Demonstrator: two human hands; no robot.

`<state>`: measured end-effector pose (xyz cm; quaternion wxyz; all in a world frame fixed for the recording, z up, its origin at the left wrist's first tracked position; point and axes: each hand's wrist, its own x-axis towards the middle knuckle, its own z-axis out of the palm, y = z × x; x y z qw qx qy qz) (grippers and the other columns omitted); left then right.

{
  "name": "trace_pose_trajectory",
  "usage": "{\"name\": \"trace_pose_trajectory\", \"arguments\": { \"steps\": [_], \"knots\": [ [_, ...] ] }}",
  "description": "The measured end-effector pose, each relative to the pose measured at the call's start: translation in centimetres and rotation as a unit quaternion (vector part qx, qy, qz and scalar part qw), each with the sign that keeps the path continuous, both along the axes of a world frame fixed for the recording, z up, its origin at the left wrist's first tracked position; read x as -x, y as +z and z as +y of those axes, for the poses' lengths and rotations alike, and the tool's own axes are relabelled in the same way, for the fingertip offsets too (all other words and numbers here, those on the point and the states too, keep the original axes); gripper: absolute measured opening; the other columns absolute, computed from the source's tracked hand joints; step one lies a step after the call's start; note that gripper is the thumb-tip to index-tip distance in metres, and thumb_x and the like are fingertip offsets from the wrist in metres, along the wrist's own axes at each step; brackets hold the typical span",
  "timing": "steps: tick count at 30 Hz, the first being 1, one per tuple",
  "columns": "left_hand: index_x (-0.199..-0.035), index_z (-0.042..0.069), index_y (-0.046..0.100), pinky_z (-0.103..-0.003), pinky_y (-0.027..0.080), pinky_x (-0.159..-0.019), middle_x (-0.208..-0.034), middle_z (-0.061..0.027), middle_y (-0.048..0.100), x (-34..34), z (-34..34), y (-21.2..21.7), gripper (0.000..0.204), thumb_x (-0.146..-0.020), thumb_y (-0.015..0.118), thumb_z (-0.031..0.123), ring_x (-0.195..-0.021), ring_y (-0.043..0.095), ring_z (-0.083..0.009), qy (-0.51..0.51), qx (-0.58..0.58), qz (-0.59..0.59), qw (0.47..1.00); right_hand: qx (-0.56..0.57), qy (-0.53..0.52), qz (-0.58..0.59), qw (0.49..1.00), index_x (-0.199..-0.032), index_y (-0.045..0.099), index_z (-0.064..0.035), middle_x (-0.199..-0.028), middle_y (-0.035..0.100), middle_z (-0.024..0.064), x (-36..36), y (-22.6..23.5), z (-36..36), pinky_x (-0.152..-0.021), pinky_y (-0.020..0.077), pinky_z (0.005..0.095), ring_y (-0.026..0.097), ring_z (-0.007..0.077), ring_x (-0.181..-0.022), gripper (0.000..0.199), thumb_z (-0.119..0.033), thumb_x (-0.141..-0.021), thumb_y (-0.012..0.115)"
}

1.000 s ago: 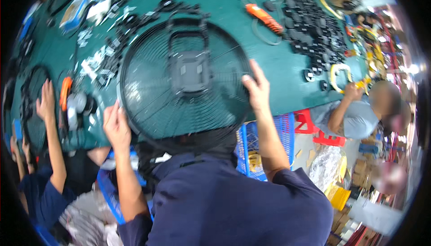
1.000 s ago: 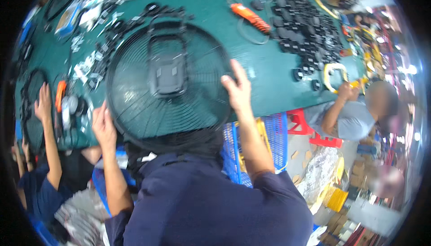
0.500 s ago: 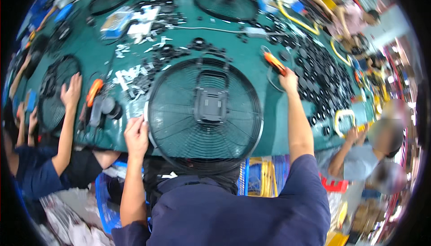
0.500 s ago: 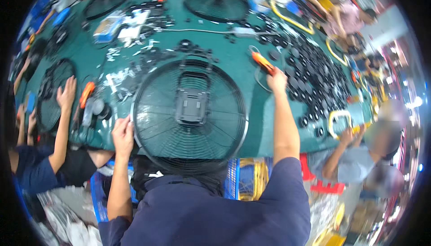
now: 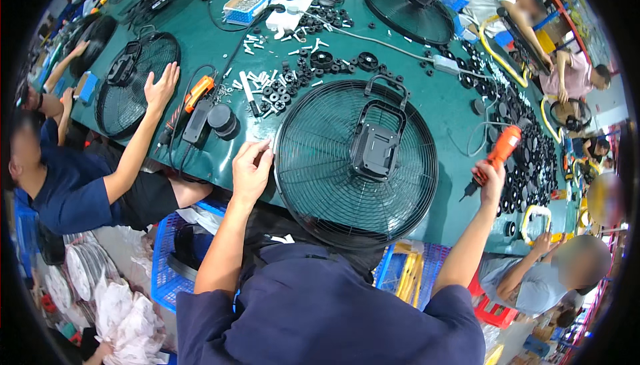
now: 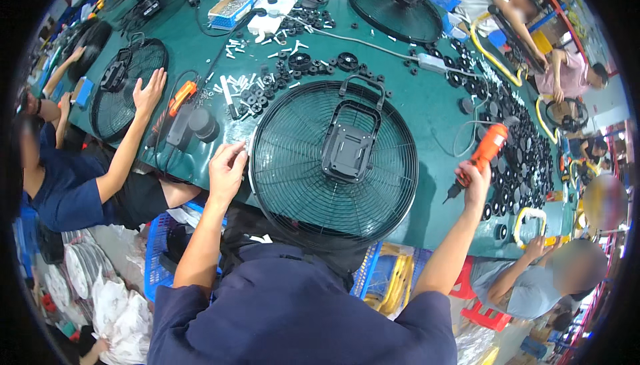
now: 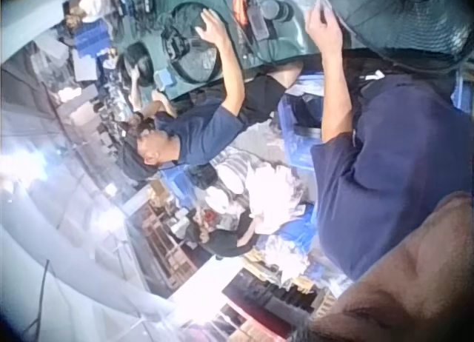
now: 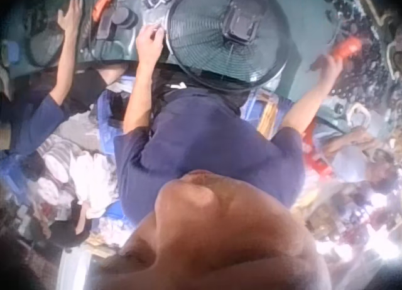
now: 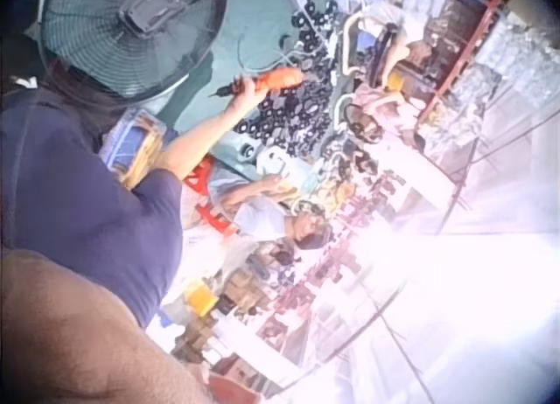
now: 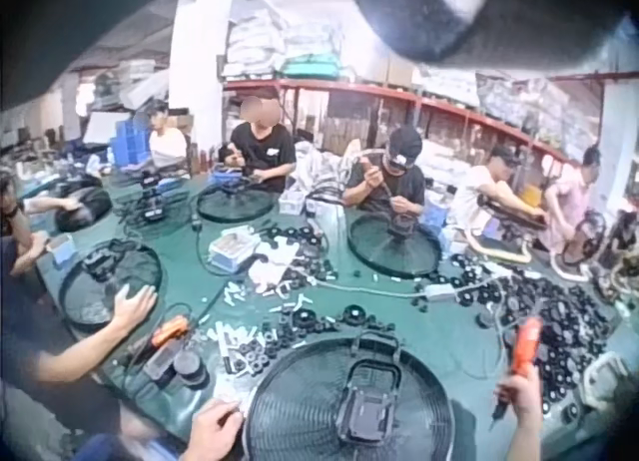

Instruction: Assemble fan components including the frame and guard using tools.

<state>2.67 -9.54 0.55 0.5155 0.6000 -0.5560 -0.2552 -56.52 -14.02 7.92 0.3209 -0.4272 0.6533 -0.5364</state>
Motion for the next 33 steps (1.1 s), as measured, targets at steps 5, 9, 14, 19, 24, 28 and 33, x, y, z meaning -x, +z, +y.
{"name": "trace_pose_trajectory", "arguments": {
  "steps": [5, 9, 14, 19, 24, 28, 33],
  "knots": [
    [-0.111, 0.006, 0.071, -0.046, 0.047, -0.095, -0.108, -0.0141, 0.064, -4.6, -3.5, 4.0, 0.029, -0.082, 0.072, 0.007, -0.105, 0.059, -0.0351, 0.095, 0.098, -0.330, 0.934, 0.192, 0.106, -0.272, 0.937, -0.142, 0.045, 0.0051, -0.079, 0.058, 0.0084, -3.7, 2.5, 9.6, -0.056, 0.0454, 0.0304, 0.058, 0.0184, -0.062, 0.063, -0.043, -0.101, 0.048],
    [-0.125, 0.008, 0.066, -0.050, 0.040, -0.106, -0.126, -0.0138, 0.061, -7.3, -6.2, 4.5, 0.051, -0.077, 0.081, 0.015, -0.120, 0.054, -0.0345, 0.117, 0.025, -0.452, 0.884, 0.263, -0.078, -0.337, 0.900, -0.141, 0.046, 0.0015, -0.095, 0.062, 0.0142, -7.8, 0.3, 13.9, -0.069, 0.0514, 0.0338, 0.063, 0.0238, -0.074, 0.056, -0.033, -0.099, 0.057],
    [-0.131, 0.012, 0.065, -0.052, 0.034, -0.112, -0.130, -0.0120, 0.061, -8.5, -5.4, 4.8, 0.061, -0.073, 0.085, 0.015, -0.128, 0.051, -0.0336, -0.034, -0.137, -0.493, 0.858, 0.242, 0.029, -0.335, 0.910, -0.136, 0.047, -0.0001, -0.098, 0.064, 0.0167, -8.4, -1.9, 17.6, -0.073, 0.0560, 0.0392, 0.065, 0.0255, -0.078, 0.051, -0.019, -0.092, 0.066],
    [-0.130, 0.012, 0.065, -0.054, 0.031, -0.114, -0.135, -0.0133, 0.059, -9.8, -2.9, 3.5, 0.054, -0.078, 0.079, 0.013, -0.134, 0.047, -0.0347, 0.000, -0.067, -0.492, 0.868, 0.258, 0.010, -0.218, 0.941, -0.135, 0.047, 0.0008, -0.094, 0.063, 0.0144, -10.9, -0.3, 15.9, -0.071, 0.0545, 0.0337, 0.063, 0.0207, -0.078, 0.052, -0.012, -0.090, 0.068],
    [-0.127, 0.011, 0.067, -0.054, 0.031, -0.114, -0.134, -0.0129, 0.059, -8.7, -2.4, 4.0, 0.045, -0.083, 0.076, 0.013, -0.134, 0.047, -0.0345, 0.052, 0.003, -0.491, 0.870, 0.301, -0.052, -0.176, 0.936, -0.133, 0.049, 0.0002, -0.100, 0.061, 0.0102, -13.3, -0.7, 13.5, -0.078, 0.0532, 0.0378, 0.060, 0.0204, -0.087, 0.050, -0.005, -0.088, 0.071],
    [-0.117, 0.009, 0.071, -0.049, 0.038, -0.108, -0.119, -0.0112, 0.066, -8.9, -5.5, 3.4, 0.032, -0.086, 0.074, 0.015, -0.120, 0.056, -0.0334, 0.004, 0.023, -0.418, 0.908, 0.275, -0.041, -0.128, 0.952, -0.130, 0.050, -0.0015, -0.104, 0.060, 0.0110, -14.2, -2.0, 13.6, -0.084, 0.0511, 0.0401, 0.058, 0.0202, -0.089, 0.048, -0.001, -0.086, 0.072],
    [-0.114, 0.010, 0.074, -0.050, 0.048, -0.091, -0.108, -0.0140, 0.068, -7.6, -9.9, 1.2, 0.027, -0.088, 0.072, 0.017, -0.105, 0.063, -0.0365, 0.004, -0.096, -0.472, 0.877, 0.230, -0.027, -0.048, 0.972, -0.122, 0.053, -0.0041, -0.110, 0.063, 0.0156, -14.2, -1.7, 14.0, -0.092, 0.0566, 0.0459, 0.067, 0.0283, -0.096, 0.043, -0.003, -0.084, 0.073]
  ]
}}
